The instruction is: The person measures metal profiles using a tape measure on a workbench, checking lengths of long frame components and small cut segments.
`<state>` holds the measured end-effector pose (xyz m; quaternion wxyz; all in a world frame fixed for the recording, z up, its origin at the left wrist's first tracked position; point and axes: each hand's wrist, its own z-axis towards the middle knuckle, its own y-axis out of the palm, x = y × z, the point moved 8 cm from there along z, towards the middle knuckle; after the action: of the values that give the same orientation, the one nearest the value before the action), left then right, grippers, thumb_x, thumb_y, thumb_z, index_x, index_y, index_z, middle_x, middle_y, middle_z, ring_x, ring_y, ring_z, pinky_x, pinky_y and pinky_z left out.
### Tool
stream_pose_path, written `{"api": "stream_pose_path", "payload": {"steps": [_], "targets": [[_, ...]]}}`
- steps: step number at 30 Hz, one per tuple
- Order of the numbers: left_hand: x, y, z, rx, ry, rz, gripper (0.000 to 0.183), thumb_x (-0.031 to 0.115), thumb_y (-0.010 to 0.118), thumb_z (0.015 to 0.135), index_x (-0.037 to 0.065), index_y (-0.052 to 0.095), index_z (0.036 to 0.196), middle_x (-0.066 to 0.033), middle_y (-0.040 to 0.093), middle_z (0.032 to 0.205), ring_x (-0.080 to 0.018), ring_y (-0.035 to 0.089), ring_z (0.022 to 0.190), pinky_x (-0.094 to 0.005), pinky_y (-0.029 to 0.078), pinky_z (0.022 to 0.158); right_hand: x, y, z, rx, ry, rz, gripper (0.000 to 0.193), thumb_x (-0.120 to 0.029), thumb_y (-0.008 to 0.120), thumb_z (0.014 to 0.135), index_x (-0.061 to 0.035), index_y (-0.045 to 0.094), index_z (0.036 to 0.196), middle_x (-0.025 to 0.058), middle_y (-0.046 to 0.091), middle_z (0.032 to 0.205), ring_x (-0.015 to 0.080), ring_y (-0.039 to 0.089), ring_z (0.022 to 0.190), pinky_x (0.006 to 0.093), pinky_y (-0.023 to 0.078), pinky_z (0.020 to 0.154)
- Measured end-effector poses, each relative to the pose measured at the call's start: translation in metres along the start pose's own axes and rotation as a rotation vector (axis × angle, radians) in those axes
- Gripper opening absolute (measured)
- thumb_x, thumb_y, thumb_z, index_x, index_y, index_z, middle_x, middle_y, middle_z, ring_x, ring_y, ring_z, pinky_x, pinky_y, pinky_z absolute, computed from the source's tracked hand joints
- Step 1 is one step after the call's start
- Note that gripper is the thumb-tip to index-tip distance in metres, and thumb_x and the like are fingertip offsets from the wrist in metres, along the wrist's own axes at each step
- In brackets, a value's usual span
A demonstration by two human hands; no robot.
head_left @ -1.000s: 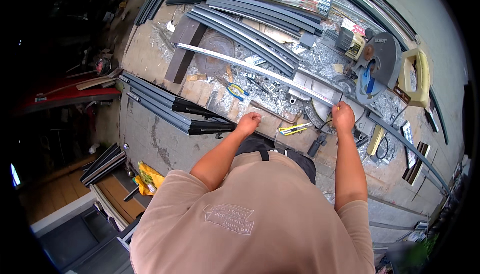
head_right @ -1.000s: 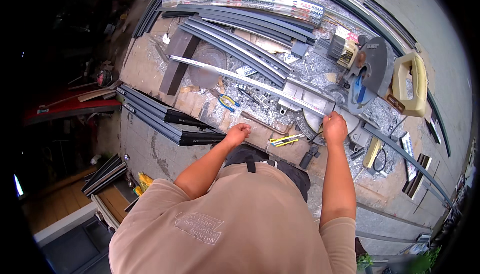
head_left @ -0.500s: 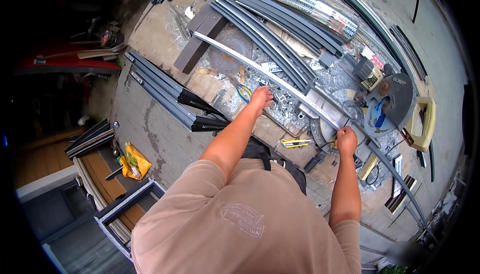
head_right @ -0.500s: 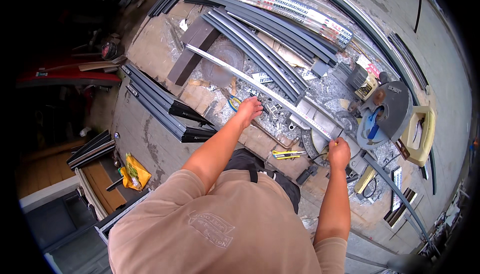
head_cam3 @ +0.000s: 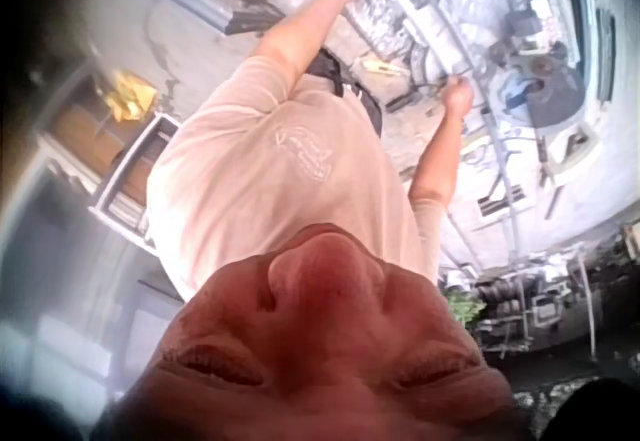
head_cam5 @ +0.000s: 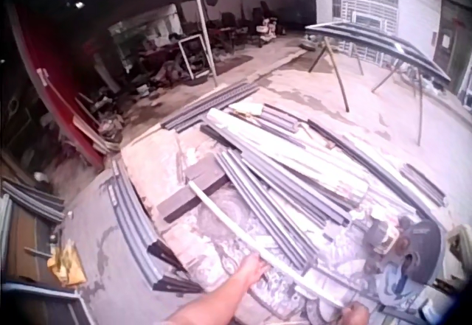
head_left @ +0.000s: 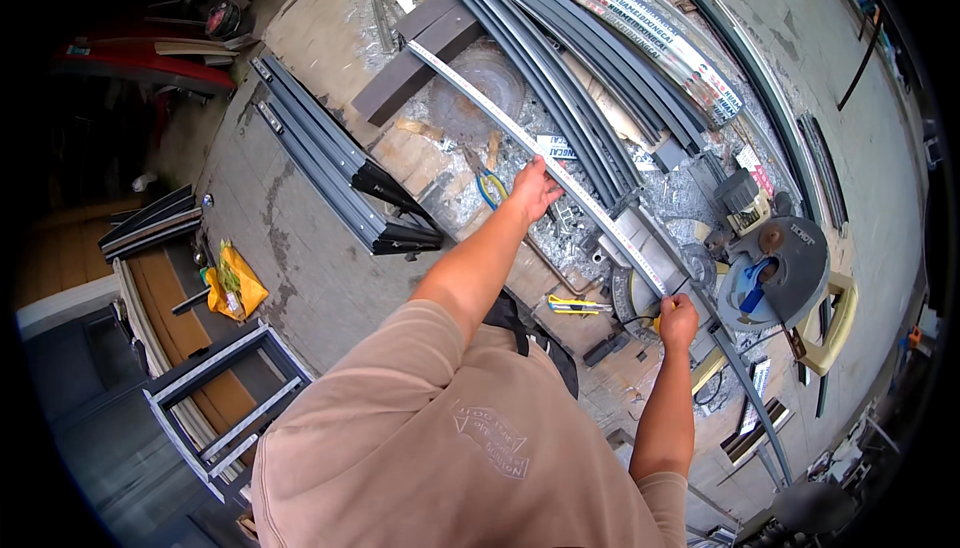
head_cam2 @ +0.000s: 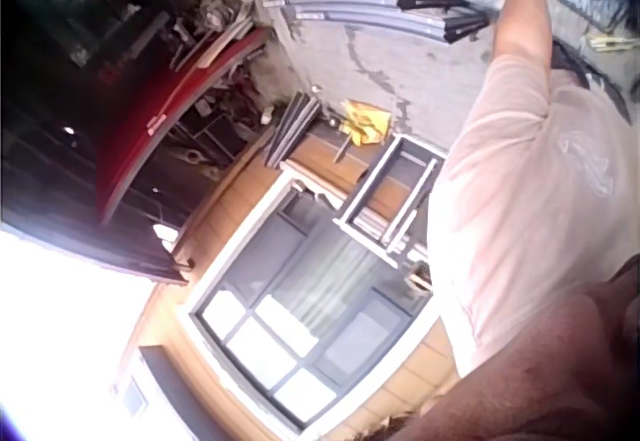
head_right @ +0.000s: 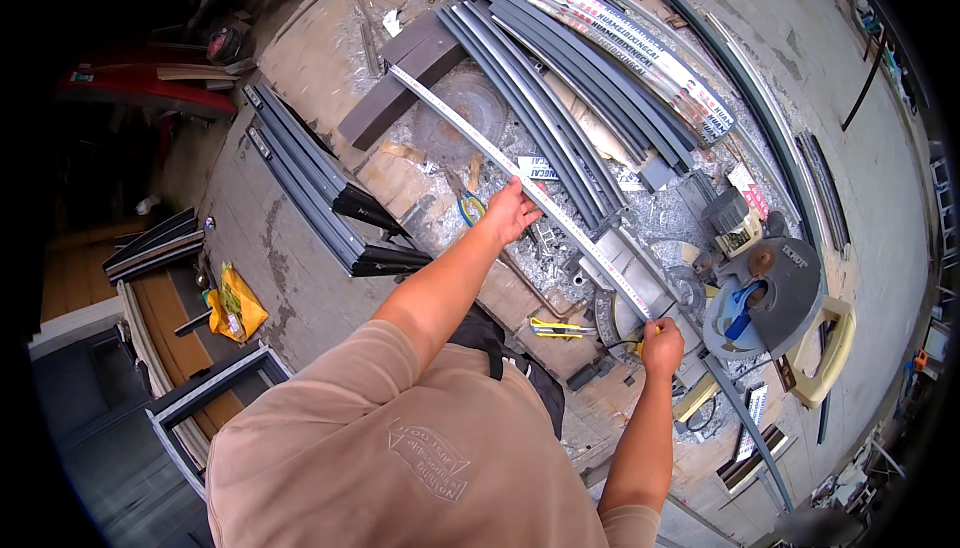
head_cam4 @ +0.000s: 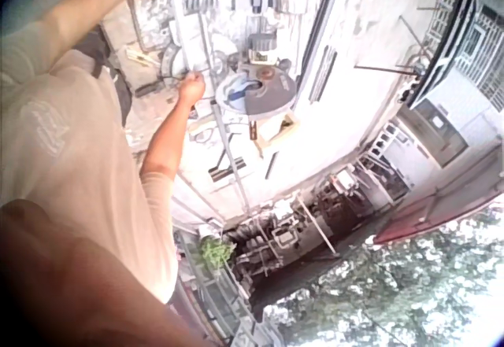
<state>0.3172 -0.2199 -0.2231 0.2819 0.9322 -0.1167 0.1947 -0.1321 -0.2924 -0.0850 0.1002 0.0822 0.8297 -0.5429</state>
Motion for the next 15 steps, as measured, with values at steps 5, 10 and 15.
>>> {"api": "stream_pose_path", "payload": {"steps": [5,10,15], "targets": [[0.013,0.004,-0.032,0.044,0.069,0.099,0.033,0.045,0.045,0.124,0.019,0.054,0.142,-0.0055,0.070,0.137,-0.0265,0.069,0.122,-0.0583,0.055,0.112,0.006,0.005,-0.008,-0.076,-0.023,0.102,0.032,-0.037,0.080,0.096,-0.0052,0.082,0.099,0.0214,0.081,0.093,0.0418,0.078,0.089,0.0498,0.060,0.085],[0.015,-0.003,-0.067,0.041,0.101,0.189,0.036,0.049,0.052,0.121,0.019,0.055,0.141,-0.0030,0.068,0.135,-0.0234,0.068,0.119,-0.0553,0.056,0.108,0.026,0.015,-0.026,-0.157,-0.048,0.148,0.027,-0.027,0.081,0.097,0.0006,0.081,0.096,0.0132,0.079,0.082,0.0228,0.074,0.075,0.0404,0.058,0.076],[0.003,-0.012,-0.104,0.042,0.080,0.316,0.042,0.054,0.056,0.119,0.018,0.055,0.140,-0.0030,0.066,0.136,-0.0245,0.068,0.120,-0.0561,0.054,0.111,0.076,0.047,-0.043,-0.403,0.014,0.336,0.023,-0.024,0.080,0.098,-0.0019,0.081,0.090,0.0024,0.074,0.079,0.0143,0.065,0.071,0.0355,0.054,0.069]]}}
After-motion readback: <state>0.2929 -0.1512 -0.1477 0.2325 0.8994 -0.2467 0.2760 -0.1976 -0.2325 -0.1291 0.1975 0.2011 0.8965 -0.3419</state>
